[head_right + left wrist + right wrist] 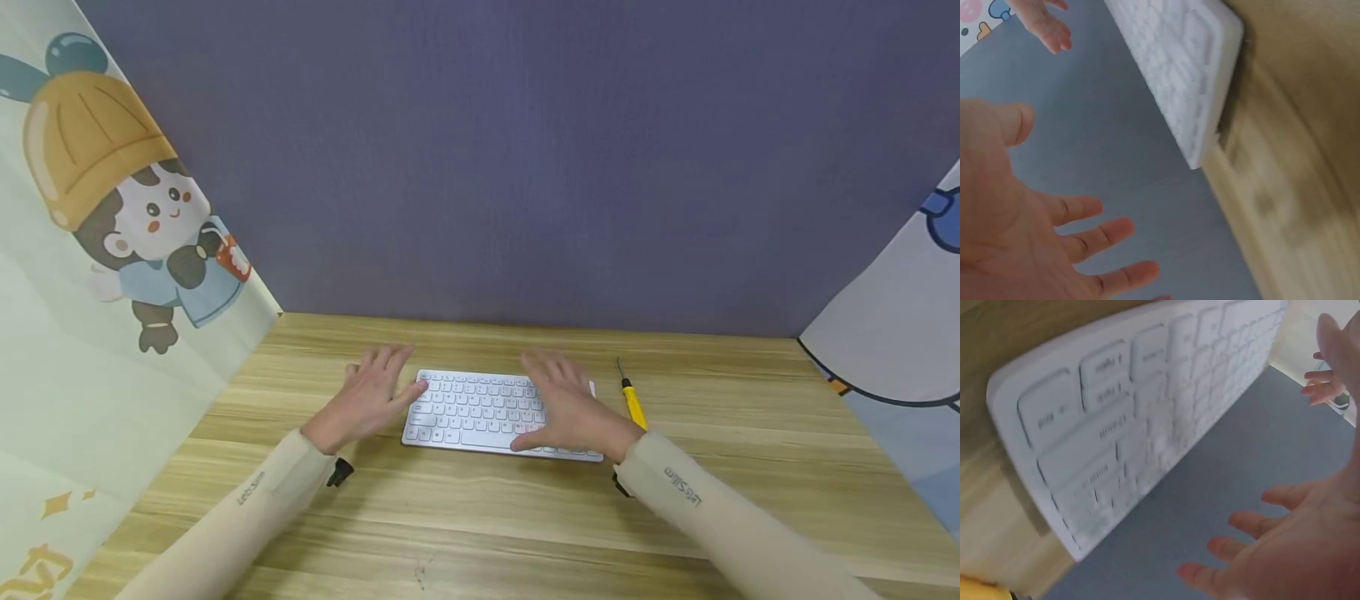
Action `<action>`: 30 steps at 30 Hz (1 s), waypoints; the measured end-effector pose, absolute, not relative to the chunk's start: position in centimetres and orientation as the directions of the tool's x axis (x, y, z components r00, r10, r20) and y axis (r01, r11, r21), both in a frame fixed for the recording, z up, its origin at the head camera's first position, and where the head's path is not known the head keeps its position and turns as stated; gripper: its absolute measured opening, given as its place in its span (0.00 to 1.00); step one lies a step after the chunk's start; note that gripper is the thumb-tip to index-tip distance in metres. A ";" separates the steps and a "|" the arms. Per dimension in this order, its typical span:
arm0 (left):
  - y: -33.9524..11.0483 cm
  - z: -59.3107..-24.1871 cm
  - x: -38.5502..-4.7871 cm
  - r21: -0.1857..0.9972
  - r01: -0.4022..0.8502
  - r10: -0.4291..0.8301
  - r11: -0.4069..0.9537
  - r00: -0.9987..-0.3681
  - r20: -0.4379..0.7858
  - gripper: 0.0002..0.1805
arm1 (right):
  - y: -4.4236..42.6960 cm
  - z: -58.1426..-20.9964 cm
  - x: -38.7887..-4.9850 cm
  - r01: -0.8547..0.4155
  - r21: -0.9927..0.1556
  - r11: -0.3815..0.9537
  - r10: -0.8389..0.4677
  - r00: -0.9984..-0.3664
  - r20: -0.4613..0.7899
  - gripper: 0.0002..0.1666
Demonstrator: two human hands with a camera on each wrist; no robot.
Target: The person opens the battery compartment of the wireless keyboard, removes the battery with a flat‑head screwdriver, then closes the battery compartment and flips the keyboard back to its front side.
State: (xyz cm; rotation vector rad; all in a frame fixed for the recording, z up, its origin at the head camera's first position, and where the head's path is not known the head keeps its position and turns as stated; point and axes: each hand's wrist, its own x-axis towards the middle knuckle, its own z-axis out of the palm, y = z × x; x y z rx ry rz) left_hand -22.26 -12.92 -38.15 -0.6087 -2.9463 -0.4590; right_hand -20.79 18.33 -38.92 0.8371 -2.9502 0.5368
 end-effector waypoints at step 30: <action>-13.4 -40.9 -23.7 0.397 0.314 0.364 0.862 -0.930 -0.054 0.34 | 14.9 -41.1 -22.7 -0.508 -0.352 0.786 -0.567 -0.820 -0.082 0.72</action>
